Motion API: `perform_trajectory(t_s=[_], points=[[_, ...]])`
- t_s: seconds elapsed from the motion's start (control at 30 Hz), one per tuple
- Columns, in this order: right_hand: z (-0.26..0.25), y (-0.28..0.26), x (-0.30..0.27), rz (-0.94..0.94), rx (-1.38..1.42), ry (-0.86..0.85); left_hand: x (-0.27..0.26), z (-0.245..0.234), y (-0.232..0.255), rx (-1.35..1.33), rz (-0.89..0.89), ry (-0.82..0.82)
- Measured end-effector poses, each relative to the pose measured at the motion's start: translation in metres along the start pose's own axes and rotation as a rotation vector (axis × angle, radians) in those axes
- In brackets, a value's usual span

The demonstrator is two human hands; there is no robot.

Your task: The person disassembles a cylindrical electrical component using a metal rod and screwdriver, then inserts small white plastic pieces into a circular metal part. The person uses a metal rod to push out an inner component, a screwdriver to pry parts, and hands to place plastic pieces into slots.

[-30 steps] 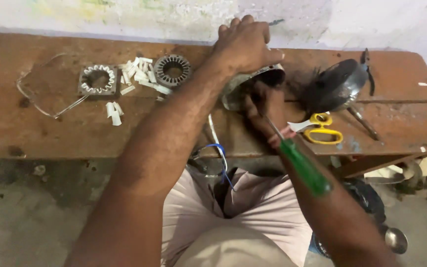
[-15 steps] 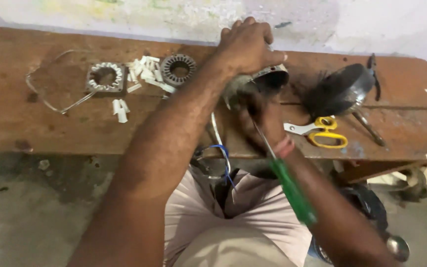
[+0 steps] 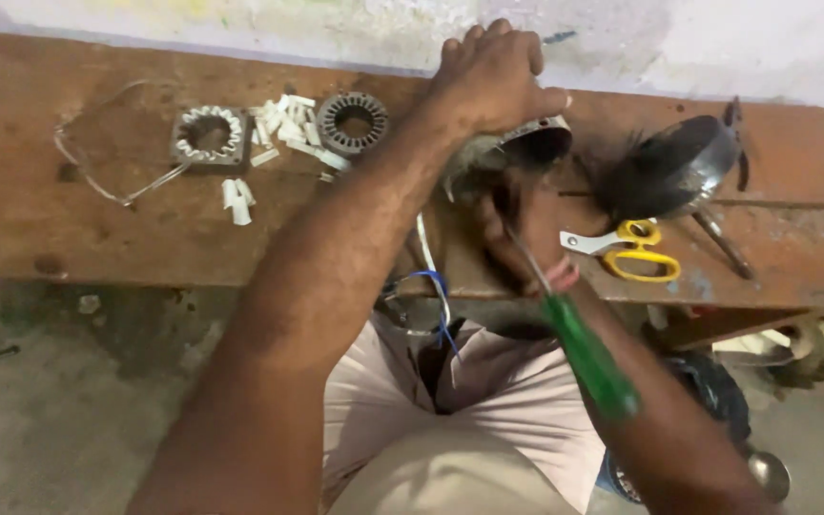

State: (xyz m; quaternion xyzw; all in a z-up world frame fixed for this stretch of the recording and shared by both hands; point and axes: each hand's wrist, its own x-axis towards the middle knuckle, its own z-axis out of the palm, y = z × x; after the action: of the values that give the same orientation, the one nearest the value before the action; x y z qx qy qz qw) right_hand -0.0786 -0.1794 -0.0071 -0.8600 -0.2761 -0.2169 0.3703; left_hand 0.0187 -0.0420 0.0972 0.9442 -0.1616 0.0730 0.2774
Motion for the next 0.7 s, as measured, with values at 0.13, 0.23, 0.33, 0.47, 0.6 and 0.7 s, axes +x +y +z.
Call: perform_trajectory(t_s=[0.13, 0.23, 0.33, 0.47, 0.6, 0.7], points=[[-0.005, -0.002, 0.01, -0.096, -0.013, 0.037, 0.002, -0.004, 0.006, -0.025, -0.003, 0.001], [-0.004, -0.014, 0.006, -0.064, 0.034, -0.005, 0.0, -0.011, 0.003, -0.037, -0.017, -0.013], [-0.004, -0.014, 0.0, 0.089, 0.168, -0.051, -0.004, -0.007, 0.002, -0.022, -0.015, -0.017], [-0.012, -0.005, 0.002, 0.016, 0.087, -0.026, -0.001, -0.006, 0.005, -0.01, -0.004, -0.026], [-0.002, -0.004, 0.001, -0.117, 0.014, -0.007, 0.0, -0.012, -0.001, -0.057, -0.012, -0.006], [0.001, 0.003, -0.008, -0.153, 0.115, 0.035, 0.001, -0.005, 0.002, 0.016, 0.011, 0.021]])
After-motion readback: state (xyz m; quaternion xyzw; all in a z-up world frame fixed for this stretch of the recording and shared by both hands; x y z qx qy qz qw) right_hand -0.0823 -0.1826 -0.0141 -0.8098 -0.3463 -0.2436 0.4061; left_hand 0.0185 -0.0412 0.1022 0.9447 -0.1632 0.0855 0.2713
